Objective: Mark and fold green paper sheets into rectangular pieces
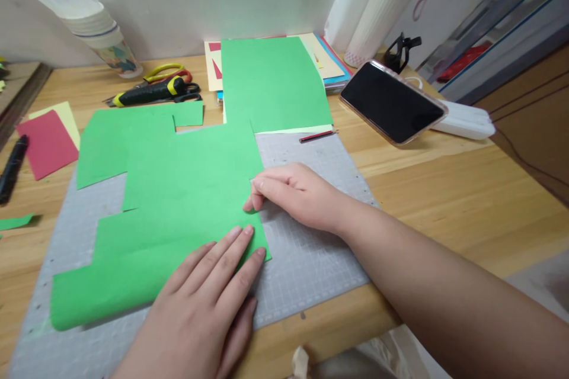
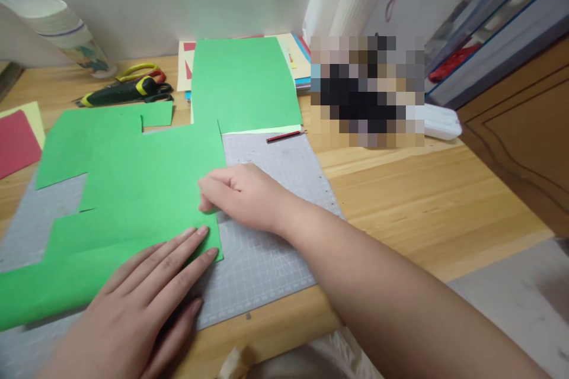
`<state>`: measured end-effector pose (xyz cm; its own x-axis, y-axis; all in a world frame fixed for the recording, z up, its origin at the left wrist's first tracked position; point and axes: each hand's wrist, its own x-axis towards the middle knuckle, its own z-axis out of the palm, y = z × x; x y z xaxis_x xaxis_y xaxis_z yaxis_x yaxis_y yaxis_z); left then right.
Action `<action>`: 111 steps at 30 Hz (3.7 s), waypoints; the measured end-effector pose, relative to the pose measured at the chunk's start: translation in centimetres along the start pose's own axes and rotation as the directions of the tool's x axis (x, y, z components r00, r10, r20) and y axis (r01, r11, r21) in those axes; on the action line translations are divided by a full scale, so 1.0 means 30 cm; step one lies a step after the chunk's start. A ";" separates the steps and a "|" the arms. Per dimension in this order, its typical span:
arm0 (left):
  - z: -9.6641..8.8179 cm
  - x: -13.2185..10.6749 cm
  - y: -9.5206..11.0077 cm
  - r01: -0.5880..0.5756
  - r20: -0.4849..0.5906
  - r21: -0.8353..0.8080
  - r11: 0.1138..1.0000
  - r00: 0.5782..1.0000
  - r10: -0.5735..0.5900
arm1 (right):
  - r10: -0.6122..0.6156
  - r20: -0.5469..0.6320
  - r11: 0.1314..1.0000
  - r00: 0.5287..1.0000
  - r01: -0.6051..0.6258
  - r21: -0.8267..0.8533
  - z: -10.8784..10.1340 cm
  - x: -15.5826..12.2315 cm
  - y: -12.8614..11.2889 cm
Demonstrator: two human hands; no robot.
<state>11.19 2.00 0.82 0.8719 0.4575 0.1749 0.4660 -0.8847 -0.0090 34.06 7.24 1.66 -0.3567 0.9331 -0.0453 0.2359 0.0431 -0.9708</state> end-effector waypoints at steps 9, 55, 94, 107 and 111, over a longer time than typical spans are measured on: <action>0.006 -0.005 0.003 -0.005 0.027 0.030 1.000 1.000 0.004 | -0.225 0.208 0.883 0.952 0.289 -0.369 -0.035 -0.018 -0.024; -0.005 0.006 0.004 0.014 0.033 0.029 0.999 0.999 -0.014 | -0.035 0.027 0.980 0.999 0.040 -0.193 -0.014 -0.007 0.000; -0.002 0.003 0.003 -0.001 0.002 0.012 1.000 1.000 0.001 | -0.054 0.055 0.974 0.997 0.064 -0.217 -0.018 -0.005 0.003; -0.001 0.007 0.002 0.010 0.017 0.004 1.000 1.000 -0.010 | -0.248 0.048 0.890 0.968 0.247 -0.384 -0.012 0.007 0.020; -0.001 0.005 0.005 0.014 0.021 0.000 1.000 1.000 -0.014 | -0.222 0.097 0.807 0.970 0.239 -0.540 0.003 0.015 0.027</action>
<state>11.38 1.94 0.88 0.8682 0.4715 0.1547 0.4782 -0.8782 -0.0066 33.99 7.66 0.84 -0.4865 0.8609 0.1486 0.5935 0.4505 -0.6669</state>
